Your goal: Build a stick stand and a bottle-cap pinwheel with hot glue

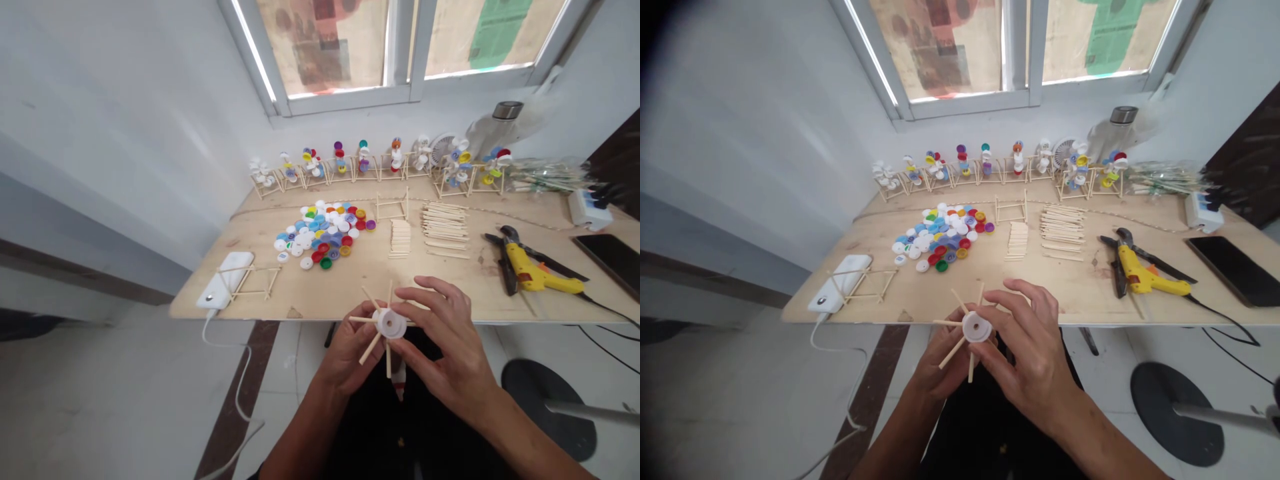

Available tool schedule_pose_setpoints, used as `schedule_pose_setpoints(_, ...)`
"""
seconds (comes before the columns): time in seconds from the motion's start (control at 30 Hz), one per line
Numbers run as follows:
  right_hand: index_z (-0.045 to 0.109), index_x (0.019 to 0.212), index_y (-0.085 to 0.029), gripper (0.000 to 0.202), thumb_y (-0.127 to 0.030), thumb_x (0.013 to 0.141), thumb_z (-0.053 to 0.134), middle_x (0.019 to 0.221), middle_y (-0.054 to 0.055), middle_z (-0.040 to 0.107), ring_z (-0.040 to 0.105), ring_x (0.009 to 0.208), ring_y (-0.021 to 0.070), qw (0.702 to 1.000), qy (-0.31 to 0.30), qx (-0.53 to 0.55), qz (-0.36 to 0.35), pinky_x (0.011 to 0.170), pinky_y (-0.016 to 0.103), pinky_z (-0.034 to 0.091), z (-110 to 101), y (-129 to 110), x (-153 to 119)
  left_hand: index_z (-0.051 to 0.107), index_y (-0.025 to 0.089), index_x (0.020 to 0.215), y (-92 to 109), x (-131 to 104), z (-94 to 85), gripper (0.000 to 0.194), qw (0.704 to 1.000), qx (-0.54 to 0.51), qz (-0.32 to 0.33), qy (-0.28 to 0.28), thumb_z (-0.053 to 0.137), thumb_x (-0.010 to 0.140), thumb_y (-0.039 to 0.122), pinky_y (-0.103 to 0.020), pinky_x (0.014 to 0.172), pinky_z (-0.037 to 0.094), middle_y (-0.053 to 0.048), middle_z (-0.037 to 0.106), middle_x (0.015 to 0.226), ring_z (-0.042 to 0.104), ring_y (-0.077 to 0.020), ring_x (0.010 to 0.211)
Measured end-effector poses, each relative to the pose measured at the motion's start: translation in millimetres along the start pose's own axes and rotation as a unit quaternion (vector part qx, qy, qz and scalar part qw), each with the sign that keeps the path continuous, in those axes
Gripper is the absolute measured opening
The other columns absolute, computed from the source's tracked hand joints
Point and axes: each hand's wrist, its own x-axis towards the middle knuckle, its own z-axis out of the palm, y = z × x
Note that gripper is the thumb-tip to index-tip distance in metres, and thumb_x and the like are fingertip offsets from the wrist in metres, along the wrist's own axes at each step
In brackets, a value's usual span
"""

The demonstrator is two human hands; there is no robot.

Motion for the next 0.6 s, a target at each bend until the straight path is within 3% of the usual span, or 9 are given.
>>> schedule_pose_setpoints(0.27,0.058,0.110,-0.022,0.030,-0.025,0.080,0.061,0.109,0.008,0.062,0.047,0.115,0.0290,1.000,0.000,0.007,0.006,0.092,0.048,0.038,3.0,2.4,-1.3,0.064,0.016,0.088,-1.0,0.9,-1.9,0.031,1.000,0.012,-0.001,0.013,0.077,0.063,0.030,-0.027,0.076,0.045,-0.003,0.061,0.076,0.057,-0.0149,0.077)
schedule_pose_setpoints(0.6,0.060,0.105,-0.022,0.026,-0.026,0.080,0.062,0.108,0.008,0.062,0.047,0.115,0.0281,0.999,0.004,0.037,0.026,0.092,0.048,0.039,3.3,2.7,-3.3,0.064,0.015,0.083,-4.0,1.7,-4.2,0.032,1.000,0.009,0.000,0.018,0.080,0.060,0.030,-0.024,0.065,0.044,-0.001,0.061,0.073,0.055,-0.0109,0.065)
